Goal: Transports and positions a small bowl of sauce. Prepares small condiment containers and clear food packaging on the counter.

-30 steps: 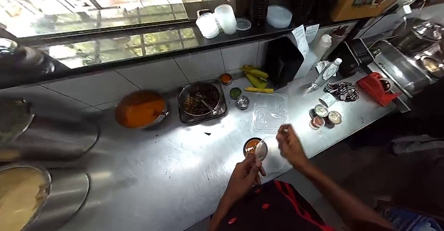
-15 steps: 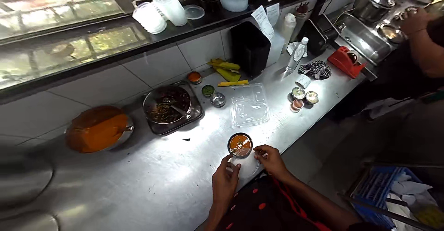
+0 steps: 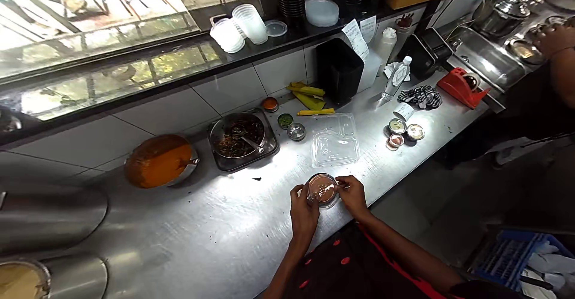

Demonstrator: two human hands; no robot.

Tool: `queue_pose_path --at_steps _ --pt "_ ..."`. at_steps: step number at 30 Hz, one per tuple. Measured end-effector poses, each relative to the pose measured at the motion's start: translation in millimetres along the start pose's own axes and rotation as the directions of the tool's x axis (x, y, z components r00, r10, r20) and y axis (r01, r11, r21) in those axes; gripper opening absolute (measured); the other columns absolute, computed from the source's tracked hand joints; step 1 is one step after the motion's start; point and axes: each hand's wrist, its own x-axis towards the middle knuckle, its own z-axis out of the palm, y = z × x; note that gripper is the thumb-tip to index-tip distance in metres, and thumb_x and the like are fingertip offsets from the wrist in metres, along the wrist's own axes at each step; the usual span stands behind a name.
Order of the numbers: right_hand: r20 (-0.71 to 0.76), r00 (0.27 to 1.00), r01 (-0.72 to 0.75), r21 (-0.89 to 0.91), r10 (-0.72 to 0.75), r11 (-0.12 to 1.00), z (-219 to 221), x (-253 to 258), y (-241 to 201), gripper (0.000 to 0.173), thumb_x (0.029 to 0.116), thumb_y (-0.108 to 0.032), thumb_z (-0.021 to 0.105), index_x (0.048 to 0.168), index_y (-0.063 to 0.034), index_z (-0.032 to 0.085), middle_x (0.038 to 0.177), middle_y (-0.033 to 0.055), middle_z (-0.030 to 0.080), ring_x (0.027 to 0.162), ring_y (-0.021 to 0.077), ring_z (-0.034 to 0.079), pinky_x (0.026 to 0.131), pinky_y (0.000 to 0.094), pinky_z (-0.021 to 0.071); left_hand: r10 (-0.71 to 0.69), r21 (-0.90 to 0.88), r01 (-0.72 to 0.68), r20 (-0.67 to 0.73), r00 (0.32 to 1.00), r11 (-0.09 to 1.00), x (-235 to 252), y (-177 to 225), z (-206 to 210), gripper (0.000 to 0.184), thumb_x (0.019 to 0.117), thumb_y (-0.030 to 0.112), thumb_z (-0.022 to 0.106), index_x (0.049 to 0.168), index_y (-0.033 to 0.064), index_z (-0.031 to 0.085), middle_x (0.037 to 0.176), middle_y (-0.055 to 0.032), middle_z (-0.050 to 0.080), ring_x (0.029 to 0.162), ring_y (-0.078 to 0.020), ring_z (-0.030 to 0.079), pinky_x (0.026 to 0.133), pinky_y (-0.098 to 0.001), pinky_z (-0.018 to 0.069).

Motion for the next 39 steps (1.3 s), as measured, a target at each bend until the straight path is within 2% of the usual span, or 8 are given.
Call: queue_pose_path --at_steps 5,11,15,18,21,24,31,39 --pt "0.012 1.000 -0.029 0.007 0.029 1.000 3.6 5.2 2.3 0.030 0.0940 -0.009 0.072 0.123 -0.0143 0.071 0.107 0.0096 0.067 0.081 0.0222 0.067 0.068 0.0418 0.0602 0.014 0.047 -0.015 0.012 1.000 0.999 6.2 -0.3 6.7 0.054 0.0924 0.015 0.072 0.145 0.0112 0.057 0.141 -0.0144 0.050 0.076 -0.0207 0.064 0.068 -0.0415 0.0596" --pt "0.014 0.999 -0.039 0.012 0.039 0.999 5.8 10.5 6.2 0.029 0.0923 -0.010 0.075 0.121 -0.0150 0.071 0.103 0.0088 0.069 0.076 0.0219 0.066 0.065 0.0409 0.0586 0.047 0.210 -0.056 0.044 0.998 0.976 12.1 -0.2 7.3 0.047 0.0975 0.019 0.064 0.143 0.0088 0.058 0.137 -0.0144 0.059 0.106 -0.0319 0.065 0.090 -0.0491 0.0562" --pt "0.072 0.994 -0.083 0.045 0.080 0.996 0.3 9.3 11.6 0.028 0.0932 -0.013 0.074 0.120 -0.0185 0.070 0.097 0.0072 0.069 0.069 0.0219 0.063 0.058 0.0397 0.0554 0.047 0.372 -0.064 0.054 0.997 0.926 13.4 5.0 11.9 0.045 0.0984 0.019 0.060 0.143 0.0105 0.059 0.136 -0.0126 0.062 0.111 -0.0347 0.061 0.088 -0.0516 0.0516" --pt "0.122 0.980 -0.173 0.163 0.154 0.971 -3.7 11.2 6.3 0.026 0.0920 -0.011 0.075 0.117 -0.0161 0.072 0.095 0.0094 0.070 0.063 0.0223 0.060 0.053 0.0371 0.0513 0.041 0.422 -0.078 0.096 0.995 0.903 10.3 8.3 21.8 0.051 0.1020 0.024 0.051 0.149 0.0031 0.049 0.151 -0.0169 0.050 0.133 -0.0359 0.052 0.104 -0.0541 0.0455" --pt "0.148 0.971 -0.219 0.257 0.186 0.941 0.0 20.8 13.1 0.024 0.0900 -0.008 0.076 0.114 -0.0115 0.073 0.098 0.0113 0.072 0.058 0.0207 0.060 0.049 0.0343 0.0506 0.048 0.421 -0.093 0.117 0.992 0.902 6.3 9.2 41.2 0.074 0.1029 0.042 0.039 0.157 -0.0064 0.026 0.166 -0.0242 0.021 0.153 -0.0384 0.026 0.122 -0.0526 0.0284" --pt "0.177 0.955 -0.284 0.328 0.237 0.901 0.1 25.5 11.6 0.026 0.0890 -0.005 0.076 0.114 -0.0087 0.073 0.100 0.0125 0.071 0.063 0.0209 0.063 0.050 0.0340 0.0539 0.093 0.447 -0.109 0.057 0.994 0.888 8.0 11.4 55.9 0.083 0.1008 0.048 0.029 0.158 -0.0102 0.016 0.167 -0.0292 0.010 0.156 -0.0412 0.012 0.126 -0.0527 0.0168" --pt "0.213 0.906 -0.423 0.451 0.365 0.786 0.6 20.8 0.0 0.020 0.0883 -0.005 0.077 0.107 -0.0047 0.070 0.093 0.0135 0.069 0.067 0.0222 0.068 0.058 0.0406 0.0617 0.116 0.498 -0.101 0.001 0.993 0.861 12.7 9.1 64.5 0.082 0.0983 0.049 0.028 0.158 -0.0066 0.023 0.166 -0.0287 0.018 0.155 -0.0398 0.017 0.126 -0.0547 0.0136" --pt "0.232 0.866 -0.498 0.475 0.442 0.726 5.4 39.9 4.4 0.011 0.0926 -0.007 0.073 0.100 0.0000 0.070 0.087 0.0148 0.070 0.062 0.0210 0.066 0.056 0.0386 0.0602 0.159 0.455 -0.120 -0.048 0.986 0.882 11.6 -1.7 70.4 0.083 0.0975 0.051 0.035 0.159 -0.0038 0.025 0.167 -0.0218 0.021 0.156 -0.0335 0.019 0.127 -0.0514 0.0158"
